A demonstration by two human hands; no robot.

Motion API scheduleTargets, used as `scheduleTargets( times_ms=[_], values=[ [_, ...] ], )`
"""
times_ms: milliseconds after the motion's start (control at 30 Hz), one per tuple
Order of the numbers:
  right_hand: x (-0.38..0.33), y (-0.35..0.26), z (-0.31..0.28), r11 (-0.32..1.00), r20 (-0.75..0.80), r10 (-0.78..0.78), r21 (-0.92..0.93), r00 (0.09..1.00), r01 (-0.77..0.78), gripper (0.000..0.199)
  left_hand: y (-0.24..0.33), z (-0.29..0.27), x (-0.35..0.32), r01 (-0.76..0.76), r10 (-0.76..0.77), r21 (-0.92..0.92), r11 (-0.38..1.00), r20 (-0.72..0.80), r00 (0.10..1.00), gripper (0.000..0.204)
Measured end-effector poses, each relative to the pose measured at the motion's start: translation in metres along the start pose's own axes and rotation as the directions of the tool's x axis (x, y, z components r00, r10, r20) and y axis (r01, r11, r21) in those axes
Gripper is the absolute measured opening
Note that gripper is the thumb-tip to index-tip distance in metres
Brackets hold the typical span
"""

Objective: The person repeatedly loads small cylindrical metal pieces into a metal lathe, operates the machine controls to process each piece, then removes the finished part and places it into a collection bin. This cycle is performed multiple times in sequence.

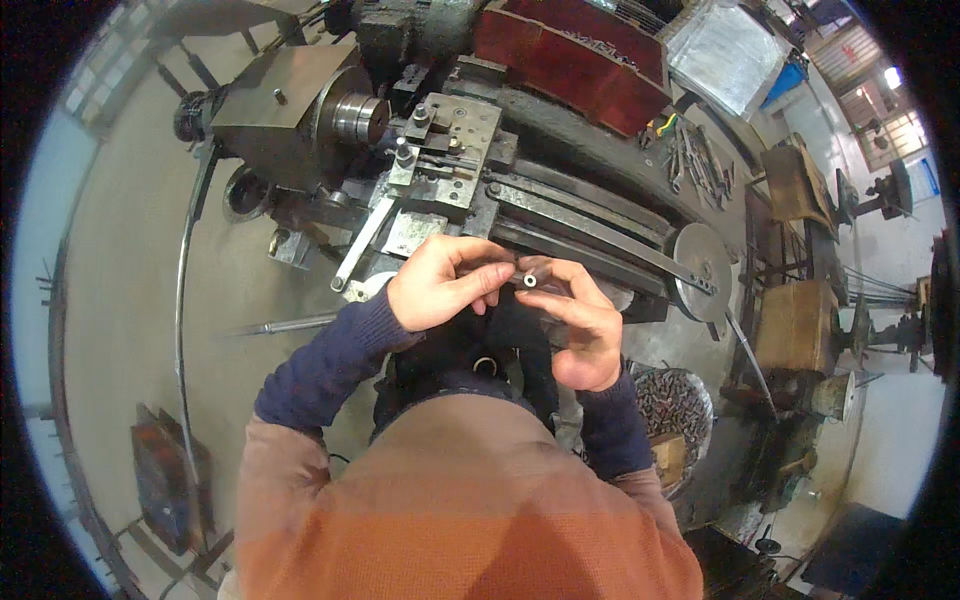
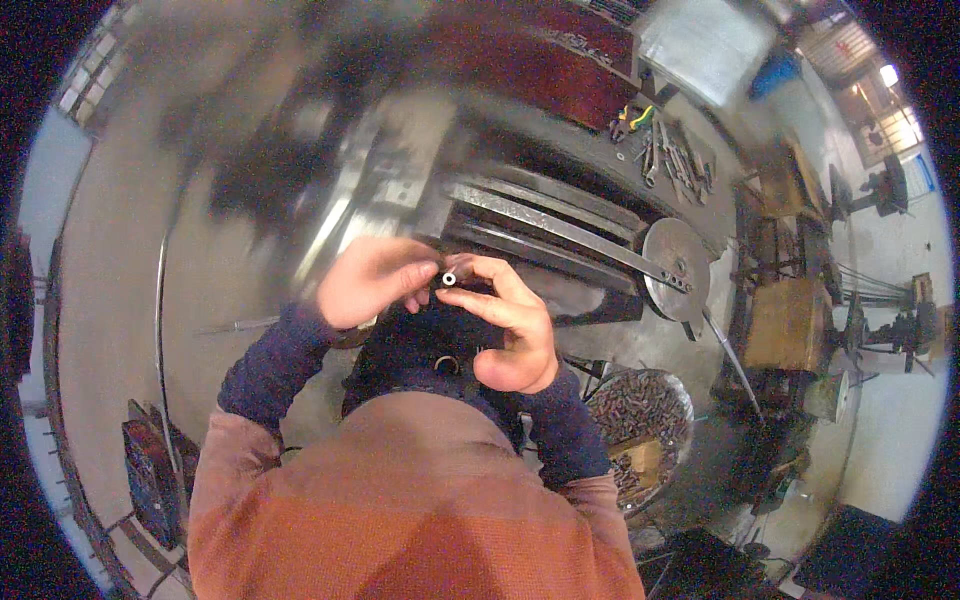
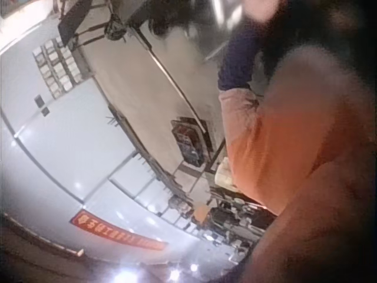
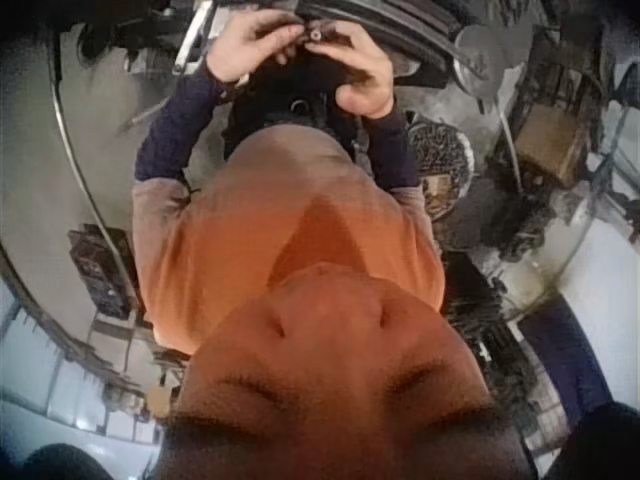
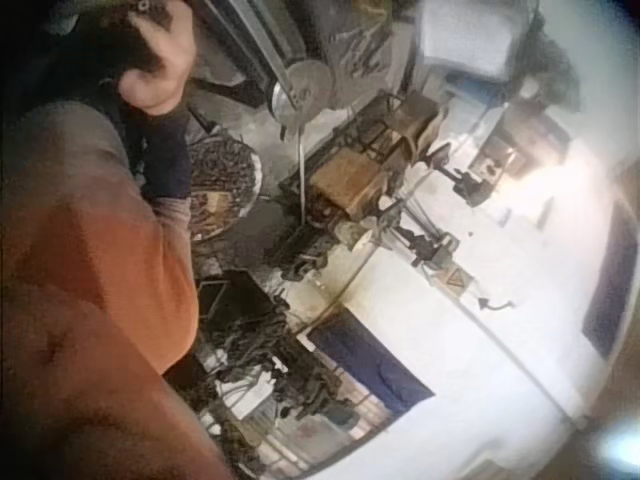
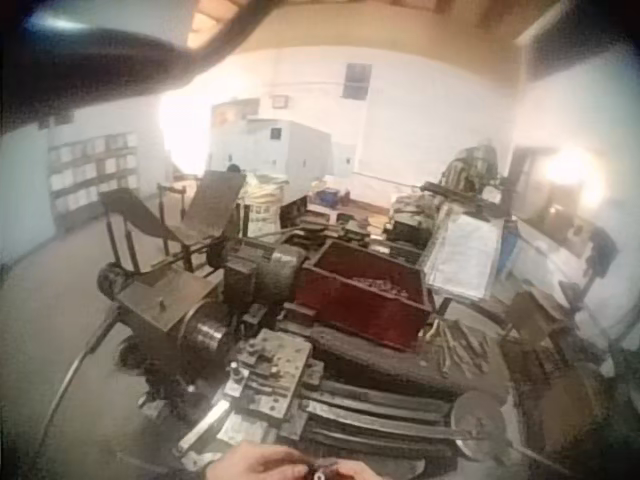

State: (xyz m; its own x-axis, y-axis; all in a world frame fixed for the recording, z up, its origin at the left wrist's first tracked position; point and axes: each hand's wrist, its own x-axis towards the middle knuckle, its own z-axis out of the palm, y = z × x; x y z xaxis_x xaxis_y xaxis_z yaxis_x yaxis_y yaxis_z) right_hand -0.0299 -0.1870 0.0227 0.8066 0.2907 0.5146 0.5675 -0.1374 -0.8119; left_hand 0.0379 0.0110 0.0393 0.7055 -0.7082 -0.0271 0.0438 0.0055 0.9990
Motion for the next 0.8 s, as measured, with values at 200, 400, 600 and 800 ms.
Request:
scheduleTargets(
  times_ms=[200, 400, 600, 800],
  values=[
    [0.008, 0.012, 0.005, 0.994, -0.021, -0.106, -0.018, 0.994, 0.105, 0.07, -0.021, 0.002, 0.003, 0.125, -0.043, -0.459, 0.879, 0.185, 0.982, 0.035],
    [0.013, 0.007, 0.008, 0.975, -0.008, -0.137, -0.176, 0.991, 0.133, 0.059, -0.021, 0.003, 0.001, 0.014, -0.001, -0.309, 0.951, 0.042, 0.999, 0.034],
    [0.031, -0.02, 0.012, 0.887, 0.16, -0.056, -0.445, 0.986, 0.122, 0.049, -0.014, -0.005, -0.005, -0.018, 0.019, 0.014, 1.0, -0.059, 0.998, 0.031],
    [0.051, -0.026, 0.018, 0.849, 0.256, -0.077, -0.491, 0.964, 0.198, 0.046, -0.017, -0.014, -0.015, -0.076, 0.068, -0.052, 0.996, -0.14, 0.988, 0.025]
  ],
)
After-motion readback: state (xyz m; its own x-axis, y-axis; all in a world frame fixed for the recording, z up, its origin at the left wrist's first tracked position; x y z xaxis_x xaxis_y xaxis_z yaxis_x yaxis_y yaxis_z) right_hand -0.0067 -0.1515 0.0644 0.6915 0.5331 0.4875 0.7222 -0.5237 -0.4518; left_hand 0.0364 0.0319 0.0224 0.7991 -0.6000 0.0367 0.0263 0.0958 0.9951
